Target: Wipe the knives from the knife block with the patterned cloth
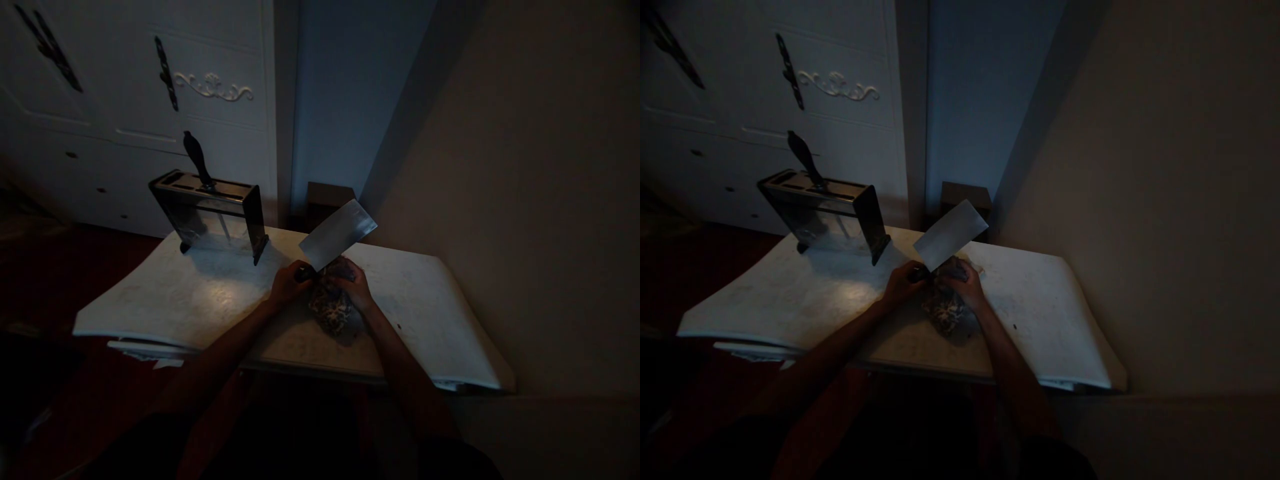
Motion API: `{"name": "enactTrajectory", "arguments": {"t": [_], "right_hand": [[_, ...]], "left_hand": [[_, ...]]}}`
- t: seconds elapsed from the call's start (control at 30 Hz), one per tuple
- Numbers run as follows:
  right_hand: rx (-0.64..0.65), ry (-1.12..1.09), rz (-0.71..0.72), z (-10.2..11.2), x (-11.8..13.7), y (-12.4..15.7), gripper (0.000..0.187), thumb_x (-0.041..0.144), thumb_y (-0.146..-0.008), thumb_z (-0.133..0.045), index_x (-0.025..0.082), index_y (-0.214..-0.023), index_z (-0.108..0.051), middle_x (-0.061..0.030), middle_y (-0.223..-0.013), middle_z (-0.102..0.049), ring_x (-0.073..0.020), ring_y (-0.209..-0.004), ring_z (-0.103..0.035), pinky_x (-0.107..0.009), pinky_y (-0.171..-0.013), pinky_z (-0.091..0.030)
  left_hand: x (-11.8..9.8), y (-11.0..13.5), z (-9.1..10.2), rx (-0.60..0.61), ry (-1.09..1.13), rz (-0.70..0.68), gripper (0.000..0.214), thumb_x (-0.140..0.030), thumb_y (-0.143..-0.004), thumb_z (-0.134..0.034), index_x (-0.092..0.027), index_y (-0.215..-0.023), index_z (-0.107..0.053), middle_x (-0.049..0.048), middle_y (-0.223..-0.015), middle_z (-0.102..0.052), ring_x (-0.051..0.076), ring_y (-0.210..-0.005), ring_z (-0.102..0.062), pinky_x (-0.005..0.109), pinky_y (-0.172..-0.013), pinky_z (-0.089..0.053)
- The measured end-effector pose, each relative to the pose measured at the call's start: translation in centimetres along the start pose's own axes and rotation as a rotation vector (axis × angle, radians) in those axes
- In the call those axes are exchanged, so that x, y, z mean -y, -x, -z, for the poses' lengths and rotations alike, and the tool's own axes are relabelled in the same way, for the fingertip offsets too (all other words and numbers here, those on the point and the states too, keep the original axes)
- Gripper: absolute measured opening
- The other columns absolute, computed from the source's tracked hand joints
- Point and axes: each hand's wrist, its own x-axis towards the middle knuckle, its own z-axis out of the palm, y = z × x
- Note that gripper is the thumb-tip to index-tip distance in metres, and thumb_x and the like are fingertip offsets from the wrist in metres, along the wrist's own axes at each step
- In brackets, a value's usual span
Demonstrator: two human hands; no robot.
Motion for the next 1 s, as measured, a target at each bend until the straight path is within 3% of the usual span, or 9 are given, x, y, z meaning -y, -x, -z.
{"name": "enactTrajectory", "arguments": {"t": [0.2, 0.4, 0.53, 0.8, 1.0], "right_hand": [[-0.199, 0.217, 0.227, 0.4, -0.1, 0.6, 0.033, 0.038, -0.075, -0.072, 0.022, -0.103, -0.064, -0.0012, -0.094, -0.068, -0.0175, -0.086, -0.063, -0.03, -0.081, -0.051], [-0.01, 0.546, 0.418, 0.2, 0.0, 1.1, 0.036, 0.041, -0.085, -0.064, 0.024, -0.117, -0.063, -0.0058, -0.114, -0.067, -0.0228, -0.107, -0.061, -0.038, -0.097, -0.047], [0.098, 0.718, 0.537, -0.2, 0.3, 1.2, 0.037, 0.04, -0.089, -0.059, 0.023, -0.121, -0.064, -0.0069, -0.109, -0.067, -0.0235, -0.106, -0.06, -0.038, -0.096, -0.047], [0.107, 0.875, 0.537, -0.6, -0.2, 1.0, 0.038, 0.024, -0.085, -0.053, 0.024, -0.121, -0.065, -0.0068, -0.11, -0.067, -0.0236, -0.105, -0.06, -0.038, -0.096, -0.046], [0.049, 0.908, 0.61, -0.5, -0.9, 1.2, 0.039, 0.027, -0.087, -0.055, 0.023, -0.124, -0.062, -0.0074, -0.116, -0.068, -0.0248, -0.106, -0.06, -0.04, -0.096, -0.046]], "left_hand": [[-0.3, 0.0, 0.4, -0.02, -0.205, 0.077, 0.033, -0.038, -0.08, -0.066, -0.019, -0.107, -0.067, 0.0065, -0.097, -0.075, 0.023, -0.09, -0.069, 0.03, -0.079, -0.049], [-0.9, 0.2, 0.6, 0.062, -0.456, 0.1, 0.036, -0.045, -0.087, -0.059, -0.024, -0.114, -0.066, 0.0065, -0.099, -0.075, 0.026, -0.093, -0.07, 0.029, -0.073, -0.045], [-1.0, 0.4, 0.4, 0.131, -0.589, 0.039, 0.037, -0.047, -0.09, -0.053, -0.025, -0.117, -0.066, 0.0079, -0.098, -0.076, 0.027, -0.091, -0.07, 0.03, -0.07, -0.043], [-0.6, 0.5, 0.3, 0.062, -0.61, 0.026, 0.037, -0.05, -0.092, -0.05, -0.025, -0.115, -0.065, 0.0081, -0.097, -0.075, 0.025, -0.089, -0.07, 0.029, -0.069, -0.04], [-0.8, 0.5, 0.6, 0.08, -0.596, -0.004, 0.039, -0.051, -0.091, -0.051, -0.025, -0.116, -0.065, 0.0087, -0.097, -0.075, 0.025, -0.089, -0.07, 0.03, -0.068, -0.04]]}}
